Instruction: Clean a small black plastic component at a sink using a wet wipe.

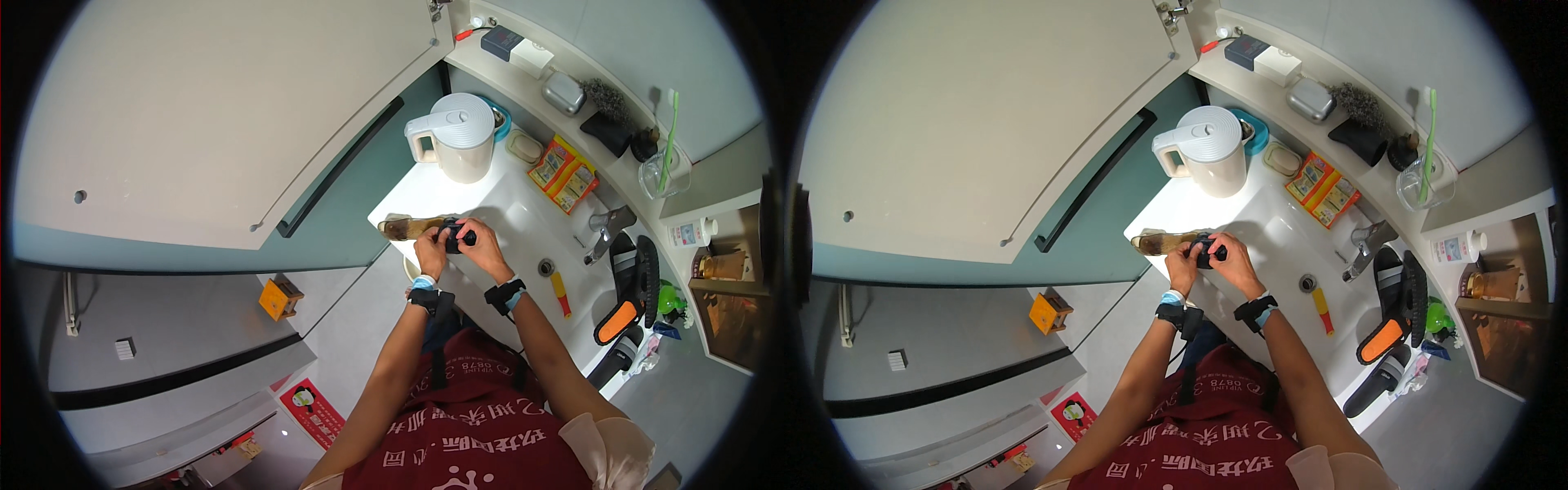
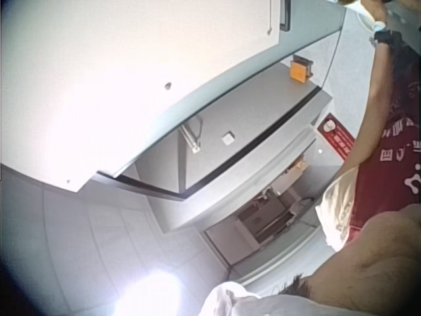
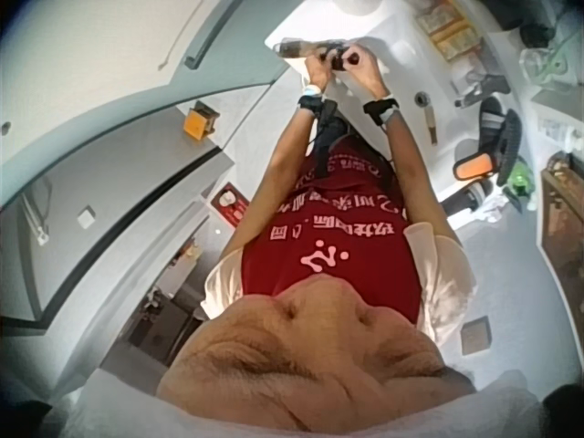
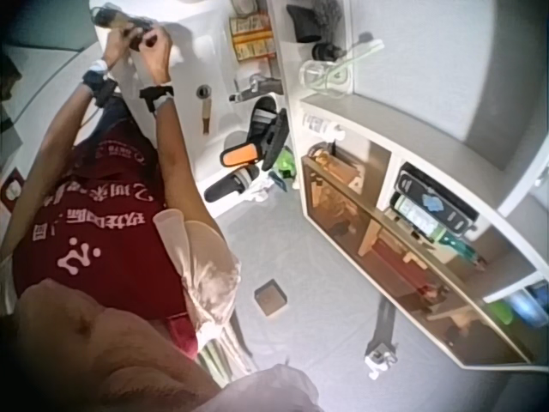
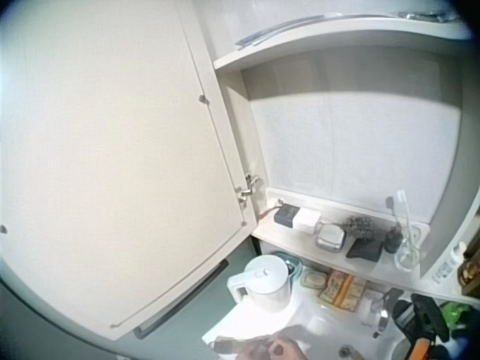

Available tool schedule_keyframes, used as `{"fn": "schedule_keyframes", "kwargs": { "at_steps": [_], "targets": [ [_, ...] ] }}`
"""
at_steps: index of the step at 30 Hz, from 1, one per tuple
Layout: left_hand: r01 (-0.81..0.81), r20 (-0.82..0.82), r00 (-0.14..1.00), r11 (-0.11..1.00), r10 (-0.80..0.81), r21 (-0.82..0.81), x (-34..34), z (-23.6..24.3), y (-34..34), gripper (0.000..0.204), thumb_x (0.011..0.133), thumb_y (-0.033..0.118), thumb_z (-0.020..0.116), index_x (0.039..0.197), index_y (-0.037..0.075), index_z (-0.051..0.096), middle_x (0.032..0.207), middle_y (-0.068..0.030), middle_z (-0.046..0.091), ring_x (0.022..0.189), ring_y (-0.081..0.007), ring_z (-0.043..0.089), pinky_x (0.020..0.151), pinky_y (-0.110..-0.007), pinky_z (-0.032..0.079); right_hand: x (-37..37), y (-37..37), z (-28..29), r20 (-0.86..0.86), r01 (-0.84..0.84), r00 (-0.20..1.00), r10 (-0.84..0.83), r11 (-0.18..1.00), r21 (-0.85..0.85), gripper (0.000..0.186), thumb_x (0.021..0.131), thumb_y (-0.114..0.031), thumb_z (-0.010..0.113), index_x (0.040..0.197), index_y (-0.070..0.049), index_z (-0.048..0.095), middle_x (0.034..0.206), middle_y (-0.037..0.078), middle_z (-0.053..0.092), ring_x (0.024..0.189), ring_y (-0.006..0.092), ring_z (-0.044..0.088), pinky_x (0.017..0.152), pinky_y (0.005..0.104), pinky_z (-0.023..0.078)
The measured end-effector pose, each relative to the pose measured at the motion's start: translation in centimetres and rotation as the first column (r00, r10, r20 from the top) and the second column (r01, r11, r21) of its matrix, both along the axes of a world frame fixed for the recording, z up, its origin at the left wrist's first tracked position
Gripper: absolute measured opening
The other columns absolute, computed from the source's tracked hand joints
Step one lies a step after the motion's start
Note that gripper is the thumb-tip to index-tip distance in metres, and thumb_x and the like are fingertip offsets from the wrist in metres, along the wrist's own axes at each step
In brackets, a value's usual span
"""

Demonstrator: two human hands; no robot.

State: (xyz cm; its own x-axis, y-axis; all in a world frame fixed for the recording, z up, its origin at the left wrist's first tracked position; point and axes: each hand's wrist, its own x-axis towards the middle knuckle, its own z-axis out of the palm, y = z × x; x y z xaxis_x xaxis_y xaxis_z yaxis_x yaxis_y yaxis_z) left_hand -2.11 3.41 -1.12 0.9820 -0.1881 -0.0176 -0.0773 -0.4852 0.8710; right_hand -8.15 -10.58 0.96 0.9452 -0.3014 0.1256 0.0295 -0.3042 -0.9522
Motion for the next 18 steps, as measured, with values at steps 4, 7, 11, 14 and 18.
{"fn": "schedule_keyframes", "kwargs": {
  "at_steps": [4,7,11,14,18],
  "targets": [
    [-0.001,-0.067,0.998,0.998,0.006,0.065,0.04,0.54,-0.18,0.027,0.090,0.022,0.071,0.082,-0.003,0.068,0.064,-0.0136,0.063,0.054,-0.0163,0.053,0.055,-0.034,0.045,-0.04,-0.24,-0.37,-0.018,0.014,1.000,-0.014,1.000,0.007,0.019,0.068,0.003,0.067,0.083,-0.002,0.056,0.110,0.015,0.066,0.099,0.0333,0.064,0.087,0.0379,0.051],
    [0.014,-0.040,0.999,1.000,-0.013,0.024,-0.26,0.59,-0.04,0.029,0.092,0.024,0.069,0.082,-0.003,0.068,0.062,-0.0130,0.062,0.054,-0.0156,0.053,0.055,-0.033,0.045,-0.03,-0.27,-0.41,-0.028,0.013,1.000,-0.012,1.000,0.026,0.019,0.069,0.003,0.068,0.083,-0.002,0.057,0.110,0.015,0.066,0.099,0.0335,0.063,0.088,0.0380,0.050],
    [-0.046,-0.049,0.998,0.999,0.047,0.018,-0.07,0.16,0.14,0.031,0.093,0.025,0.067,0.083,-0.004,0.068,0.062,-0.0112,0.062,0.055,-0.0137,0.053,0.055,-0.032,0.045,0.01,-0.10,-0.40,-0.010,0.007,1.000,-0.006,1.000,0.017,0.018,0.069,0.003,0.068,0.083,-0.002,0.059,0.109,0.016,0.066,0.101,0.0343,0.063,0.090,0.0390,0.050],
    [-0.064,-0.128,0.990,0.998,0.066,0.023,0.17,0.17,0.13,0.030,0.094,0.024,0.067,0.084,-0.004,0.067,0.064,-0.0105,0.064,0.056,-0.0126,0.052,0.055,-0.031,0.045,-0.05,-0.21,-0.50,-0.027,0.037,0.999,-0.036,0.999,0.006,0.017,0.069,0.003,0.068,0.083,-0.003,0.059,0.109,0.017,0.066,0.103,0.0349,0.063,0.091,0.0396,0.049],
    [0.036,-0.050,0.998,0.999,-0.036,0.014,-0.05,0.12,0.62,0.030,0.096,0.024,0.065,0.084,-0.004,0.068,0.066,-0.0101,0.065,0.057,-0.0125,0.053,0.055,-0.032,0.045,-0.03,-0.18,-0.48,-0.028,0.017,0.999,-0.017,1.000,-0.006,0.017,0.069,0.003,0.069,0.083,-0.003,0.060,0.108,0.018,0.066,0.105,0.0352,0.062,0.092,0.0395,0.049]
  ]
}}
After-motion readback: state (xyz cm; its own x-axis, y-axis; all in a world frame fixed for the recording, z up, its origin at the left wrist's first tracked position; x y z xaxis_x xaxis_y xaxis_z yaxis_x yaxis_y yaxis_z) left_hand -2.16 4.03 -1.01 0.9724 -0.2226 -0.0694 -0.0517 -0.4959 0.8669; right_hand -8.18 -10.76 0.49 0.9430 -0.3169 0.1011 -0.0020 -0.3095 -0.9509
